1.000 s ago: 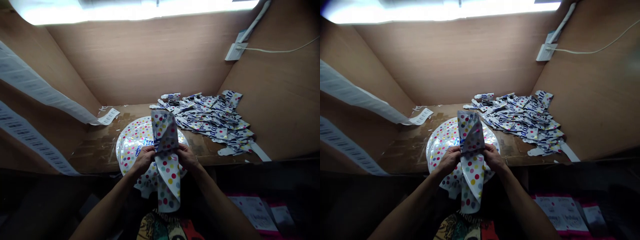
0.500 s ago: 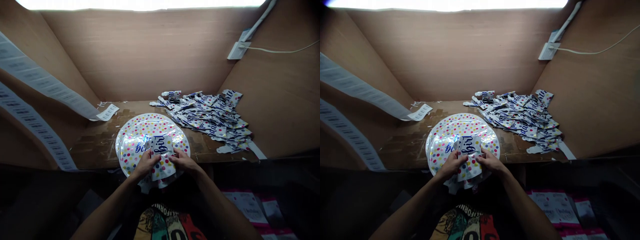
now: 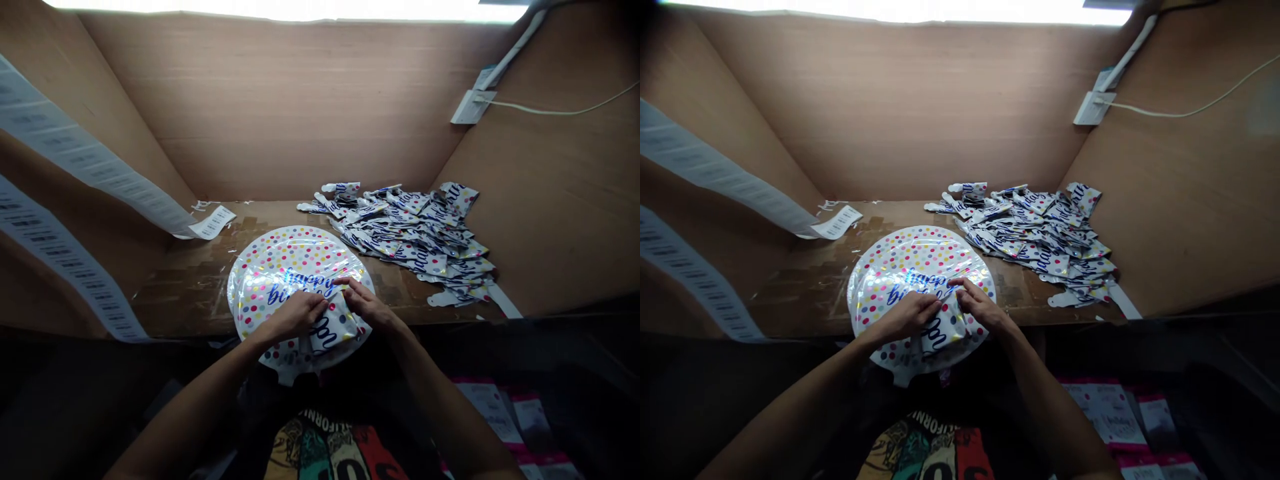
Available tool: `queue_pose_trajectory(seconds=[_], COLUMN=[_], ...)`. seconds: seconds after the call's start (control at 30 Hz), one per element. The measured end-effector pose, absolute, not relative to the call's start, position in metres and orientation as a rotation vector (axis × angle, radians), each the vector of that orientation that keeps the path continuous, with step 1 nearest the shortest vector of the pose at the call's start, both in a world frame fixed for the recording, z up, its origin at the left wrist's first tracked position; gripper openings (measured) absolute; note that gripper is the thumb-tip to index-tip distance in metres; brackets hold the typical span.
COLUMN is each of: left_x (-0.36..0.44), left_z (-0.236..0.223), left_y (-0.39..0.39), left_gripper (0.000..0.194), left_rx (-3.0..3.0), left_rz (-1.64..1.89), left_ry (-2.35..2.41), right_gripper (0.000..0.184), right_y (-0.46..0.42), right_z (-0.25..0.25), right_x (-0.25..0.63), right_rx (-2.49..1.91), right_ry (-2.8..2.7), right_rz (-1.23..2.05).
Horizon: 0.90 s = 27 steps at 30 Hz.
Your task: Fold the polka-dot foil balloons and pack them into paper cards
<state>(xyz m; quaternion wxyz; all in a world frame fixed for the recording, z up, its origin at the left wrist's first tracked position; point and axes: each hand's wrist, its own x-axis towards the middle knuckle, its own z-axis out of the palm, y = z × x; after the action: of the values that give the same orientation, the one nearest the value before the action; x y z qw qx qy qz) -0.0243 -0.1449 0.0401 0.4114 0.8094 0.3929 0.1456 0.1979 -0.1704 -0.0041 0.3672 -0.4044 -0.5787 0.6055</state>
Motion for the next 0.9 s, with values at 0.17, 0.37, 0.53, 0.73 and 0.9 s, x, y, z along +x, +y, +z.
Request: queue_pose_trajectory(seconds=[0.17, 0.37, 0.53, 0.73, 0.9], left_x=[-0.041, -0.097, -0.107, -0.098, -0.086], left_z=[0.036, -0.007, -0.039, -0.054, -0.049], left_y=[-0.149, -0.153, -0.144, -0.121, -0.106], left_gripper=[0.042, 0.033, 0.064, 0.029, 0.036], left_rx=[2.188, 2.366, 2.608, 2.473, 2.458], left_rz=[0.495, 0.357, 0.162, 0.442, 0.382], left_ry=[1.111, 0.835, 0.738, 0.985, 1.035], right_gripper=[0.033, 0.039, 0.033, 0.025, 0.029], right_y=[-0.15, -0.03, 0.035, -0.071, -0.152], right_z=[0.018, 0.114, 0.133, 0.022, -0.056], right_x=[0.212, 0.323, 0.344, 0.228, 0.184], right_rx=[-1.163, -1.445, -1.66, -1.319, -1.148], right_ry=[-1.698, -1.163, -1.276, -2.117, -2.592], right_rz=[1.122, 0.115, 0.128, 0.607, 0.515])
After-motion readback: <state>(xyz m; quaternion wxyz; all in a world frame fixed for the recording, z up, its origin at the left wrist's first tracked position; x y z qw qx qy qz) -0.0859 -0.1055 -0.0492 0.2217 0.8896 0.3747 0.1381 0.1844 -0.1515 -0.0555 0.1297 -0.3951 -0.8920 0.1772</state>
